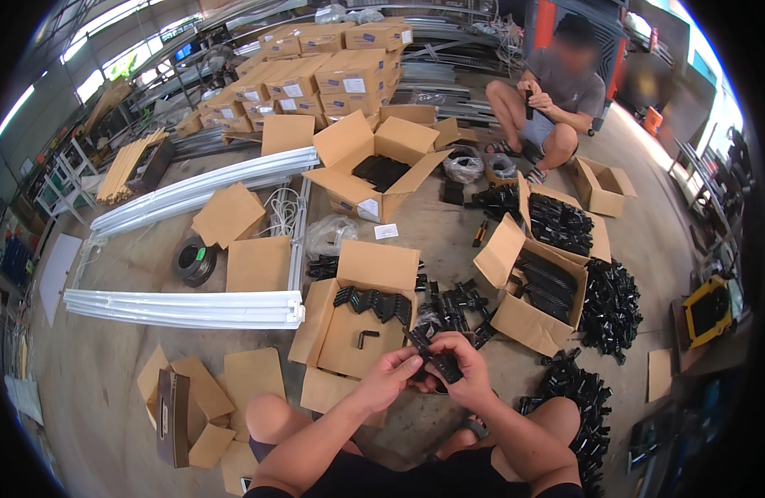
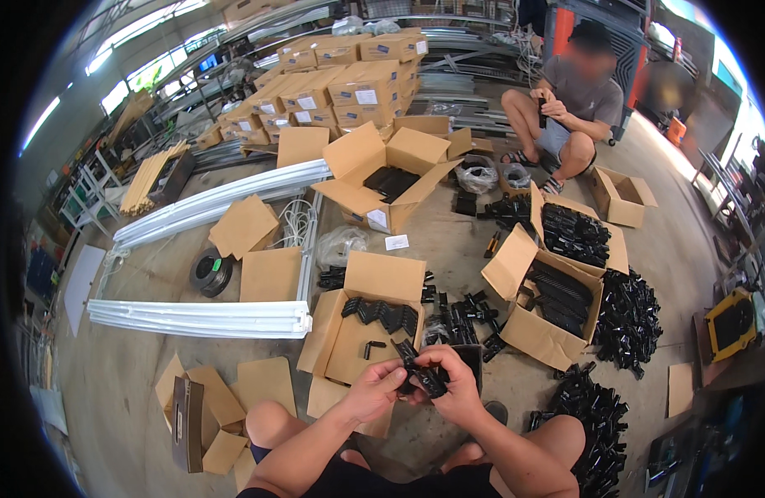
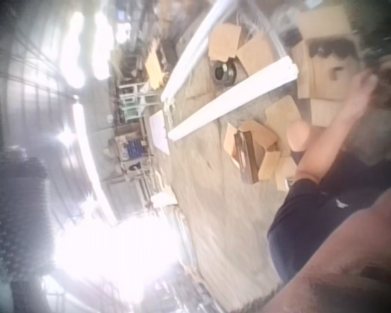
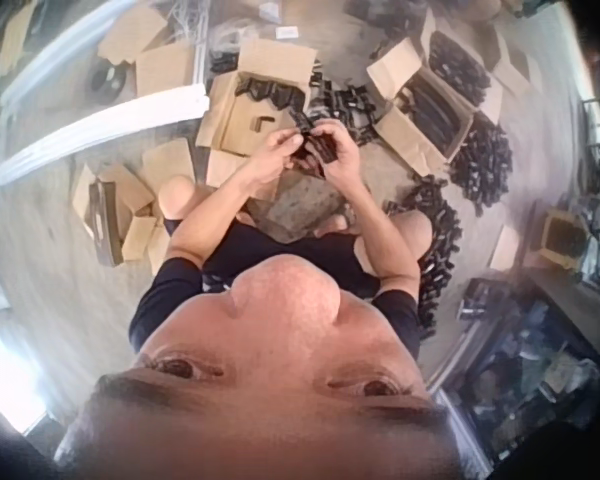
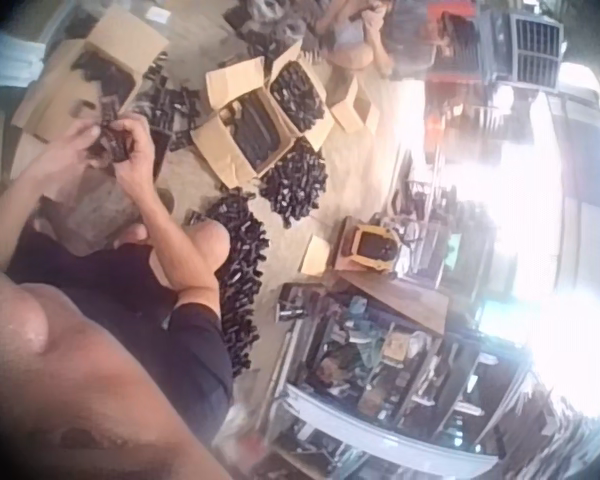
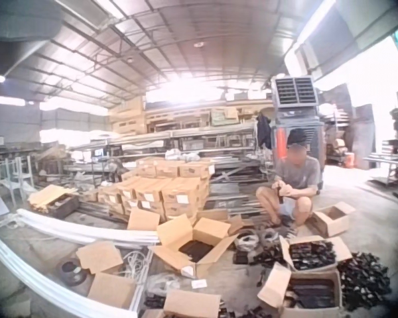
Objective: The person sits on the floor and assembles small black plastic components by hand. They pick up individual pieces from cardboard boxes, connect them together, and place the assembled units back into the boxes.
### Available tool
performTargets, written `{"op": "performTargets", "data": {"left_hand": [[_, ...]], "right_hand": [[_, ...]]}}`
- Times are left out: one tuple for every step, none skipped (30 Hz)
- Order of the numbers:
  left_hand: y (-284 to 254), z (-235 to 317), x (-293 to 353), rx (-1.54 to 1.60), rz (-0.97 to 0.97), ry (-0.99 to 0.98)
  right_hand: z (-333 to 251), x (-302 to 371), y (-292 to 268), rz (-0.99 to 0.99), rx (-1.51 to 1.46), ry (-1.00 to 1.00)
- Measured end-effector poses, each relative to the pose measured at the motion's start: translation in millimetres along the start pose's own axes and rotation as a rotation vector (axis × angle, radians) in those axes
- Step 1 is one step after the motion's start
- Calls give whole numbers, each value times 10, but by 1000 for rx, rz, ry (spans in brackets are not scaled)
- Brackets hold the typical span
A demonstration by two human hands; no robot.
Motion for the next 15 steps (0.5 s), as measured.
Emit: {"op": "performTargets", "data": {"left_hand": [[7, 10, -1, 9, -11, -16], [15, 13, -7, 19, -22, -32], [11, 38, 17, 34, -19, -34], [6, 56, 41, 48, -16, -36], [7, 60, 50, 63, -13, -38], [7, 47, 42, 95, -19, -25], [3, 34, 32, 126, -24, -11], [0, 34, 18, 157, -29, 3], [-5, 24, 13, 163, -34, 12], [-11, 25, 10, 168, -40, 21], [-6, 40, 11, 172, -46, 32], [32, 59, 10, 161, -49, 31], [44, 23, -1, 171, -43, 14], [64, 22, -38, 180, -36, -2], [75, 25, -39, 211, -59, -12]], "right_hand": [[11, -2, 0, -23, 28, -19], [14, 0, -7, -45, 57, -38], [10, -4, 13, -83, 40, -35], [4, -10, 29, -120, 23, -32], [-5, -21, 42, -158, 7, -29], [-45, -35, 19, -150, 4, -72], [-32, -34, 5, -116, -27, -71], [-10, -39, 5, -81, -58, -71], [3, -31, 5, -52, -90, -70], [-4, -22, 16, -58, -159, -32], [-41, -21, 19, -65, -228, 4], [-63, -12, 6, -74, -297, 44], [-78, -24, -69, -3, -57, -121], [-68, -75, -141, 1, -21, -123], [-45, -86, -155, -10, -1, -88]]}}
Point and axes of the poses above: each hand's wrist, its own x-axis away from the middle knuckle, its own y-axis out of the palm, z = x × y, the point moved 7 cm from there along -x, towards the middle knuckle, and after that the axes turned 15 degrees about x, right-handed, at the moved point
